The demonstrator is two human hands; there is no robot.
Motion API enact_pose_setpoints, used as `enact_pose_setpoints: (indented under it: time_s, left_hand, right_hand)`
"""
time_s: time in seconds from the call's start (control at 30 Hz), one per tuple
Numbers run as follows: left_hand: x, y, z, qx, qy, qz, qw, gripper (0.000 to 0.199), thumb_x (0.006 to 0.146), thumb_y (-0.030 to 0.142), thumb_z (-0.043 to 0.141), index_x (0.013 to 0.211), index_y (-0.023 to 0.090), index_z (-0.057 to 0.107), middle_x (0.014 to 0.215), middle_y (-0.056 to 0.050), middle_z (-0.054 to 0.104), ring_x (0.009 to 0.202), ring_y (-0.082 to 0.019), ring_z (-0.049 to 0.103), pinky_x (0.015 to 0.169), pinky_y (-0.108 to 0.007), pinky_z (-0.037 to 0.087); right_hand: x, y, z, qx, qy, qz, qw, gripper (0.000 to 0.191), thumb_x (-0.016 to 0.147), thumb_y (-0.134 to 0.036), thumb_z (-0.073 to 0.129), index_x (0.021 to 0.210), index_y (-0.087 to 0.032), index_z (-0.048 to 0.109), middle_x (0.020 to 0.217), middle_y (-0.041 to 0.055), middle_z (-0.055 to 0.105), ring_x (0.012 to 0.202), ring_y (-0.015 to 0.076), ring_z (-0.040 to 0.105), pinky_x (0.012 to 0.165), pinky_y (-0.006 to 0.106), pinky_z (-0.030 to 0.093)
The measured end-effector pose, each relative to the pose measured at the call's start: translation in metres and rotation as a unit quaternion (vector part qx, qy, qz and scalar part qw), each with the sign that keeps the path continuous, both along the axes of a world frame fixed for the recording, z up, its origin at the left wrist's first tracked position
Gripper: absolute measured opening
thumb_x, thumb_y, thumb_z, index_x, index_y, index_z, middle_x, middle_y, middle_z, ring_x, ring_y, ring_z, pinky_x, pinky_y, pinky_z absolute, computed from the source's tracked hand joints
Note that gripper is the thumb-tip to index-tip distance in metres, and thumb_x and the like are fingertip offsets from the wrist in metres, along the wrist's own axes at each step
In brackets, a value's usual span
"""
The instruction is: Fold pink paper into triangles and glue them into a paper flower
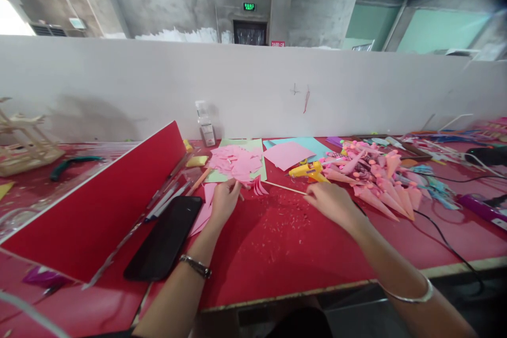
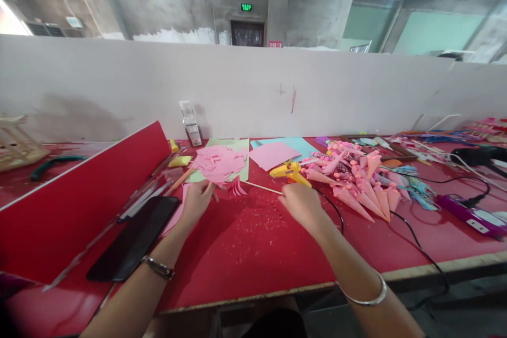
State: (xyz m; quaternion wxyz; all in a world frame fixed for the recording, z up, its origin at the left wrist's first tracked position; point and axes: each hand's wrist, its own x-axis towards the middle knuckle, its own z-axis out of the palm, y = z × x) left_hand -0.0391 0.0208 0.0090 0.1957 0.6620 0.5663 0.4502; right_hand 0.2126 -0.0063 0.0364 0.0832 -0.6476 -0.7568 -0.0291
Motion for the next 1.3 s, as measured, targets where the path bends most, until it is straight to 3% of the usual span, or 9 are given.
enact_pose_setpoints:
  time_s: [0.07,0.1,0.23,0.4,0.67,0.87,0.97,1.13,1.3]
  left_hand:
    - [-0.003,0.002,-0.002,0.023,0.010,0.027,0.999,0.026,0.074,0.025,0.040,0.061,0.014,0.060,0.044,0.003,0.053,0.043,-0.010,0.045,0.045,-0.019,0.031]
    - [-0.005,0.003,-0.003,0.035,0.011,0.042,0.998,0.024,0.073,0.024,0.042,0.059,0.014,0.058,0.045,0.003,0.052,0.044,-0.010,0.045,0.046,-0.019,0.031]
    - [-0.012,0.008,-0.007,0.064,0.015,0.066,0.996,0.018,0.070,0.021,0.044,0.058,0.014,0.054,0.053,0.001,0.052,0.053,-0.011,0.046,0.050,-0.019,0.032]
    - [-0.012,0.013,-0.010,0.090,0.024,0.048,0.995,0.012,0.070,0.019,0.045,0.068,0.014,0.056,0.072,-0.003,0.056,0.068,-0.013,0.050,0.059,-0.020,0.037]
    - [-0.011,0.012,-0.011,0.096,0.096,0.036,0.990,0.013,0.073,0.011,0.043,0.067,0.014,0.054,0.072,-0.004,0.054,0.069,-0.014,0.050,0.060,-0.022,0.039]
    - [-0.008,0.010,-0.012,0.067,0.123,-0.019,0.990,0.013,0.072,0.011,0.046,0.065,0.015,0.056,0.068,-0.002,0.055,0.063,-0.012,0.049,0.058,-0.021,0.038]
    - [-0.006,0.010,-0.013,0.049,0.153,-0.051,0.986,0.012,0.072,0.012,0.046,0.065,0.015,0.056,0.069,-0.002,0.055,0.062,-0.012,0.049,0.058,-0.021,0.037]
    - [-0.002,0.007,-0.014,0.027,0.226,-0.147,0.963,0.013,0.075,0.014,0.045,0.068,0.016,0.057,0.074,-0.002,0.054,0.066,-0.012,0.050,0.060,-0.021,0.038]
    - [0.000,0.003,-0.014,0.010,0.258,-0.171,0.951,0.015,0.079,0.022,0.044,0.078,0.018,0.059,0.079,-0.002,0.055,0.070,-0.013,0.052,0.064,-0.022,0.040]
  right_hand:
    - [-0.025,-0.001,0.002,0.018,0.111,0.130,0.985,0.015,0.078,-0.027,0.048,0.075,-0.022,0.061,0.070,0.0018,0.064,0.063,0.0147,0.058,0.056,0.024,0.037]
    - [-0.037,0.001,0.000,0.046,0.158,0.153,0.974,0.015,0.080,-0.027,0.046,0.077,-0.022,0.060,0.071,0.0005,0.063,0.063,0.0130,0.056,0.057,0.023,0.037]
    - [-0.071,0.022,-0.020,0.085,0.286,0.153,0.942,0.014,0.078,-0.028,0.047,0.085,-0.018,0.054,0.076,0.0007,0.061,0.061,0.0105,0.053,0.058,0.021,0.038]
    - [-0.084,0.048,-0.046,0.054,0.256,0.120,0.958,0.012,0.074,-0.028,0.054,0.082,-0.018,0.053,0.080,0.0029,0.060,0.072,0.0133,0.055,0.062,0.022,0.037]
    - [-0.078,0.054,-0.044,0.030,0.226,0.155,0.961,0.010,0.078,-0.018,0.048,0.080,-0.018,0.058,0.083,0.0042,0.059,0.077,0.0145,0.054,0.066,0.023,0.036]
    - [-0.049,0.041,-0.031,-0.014,0.274,0.312,0.910,0.015,0.080,-0.013,0.045,0.082,-0.015,0.060,0.082,0.0038,0.053,0.075,0.0118,0.051,0.070,0.024,0.038]
    - [-0.037,0.034,-0.030,-0.033,0.274,0.355,0.893,0.017,0.082,-0.014,0.044,0.083,-0.016,0.060,0.086,0.0040,0.050,0.078,0.0120,0.050,0.074,0.025,0.039]
    - [-0.034,0.029,-0.034,-0.049,0.274,0.380,0.882,0.016,0.081,-0.014,0.045,0.085,-0.017,0.060,0.089,0.0040,0.048,0.083,0.0129,0.049,0.078,0.027,0.038]
    - [-0.035,0.027,-0.037,-0.046,0.287,0.375,0.880,0.016,0.081,-0.015,0.046,0.086,-0.017,0.060,0.089,0.0039,0.048,0.081,0.0121,0.049,0.076,0.026,0.038]
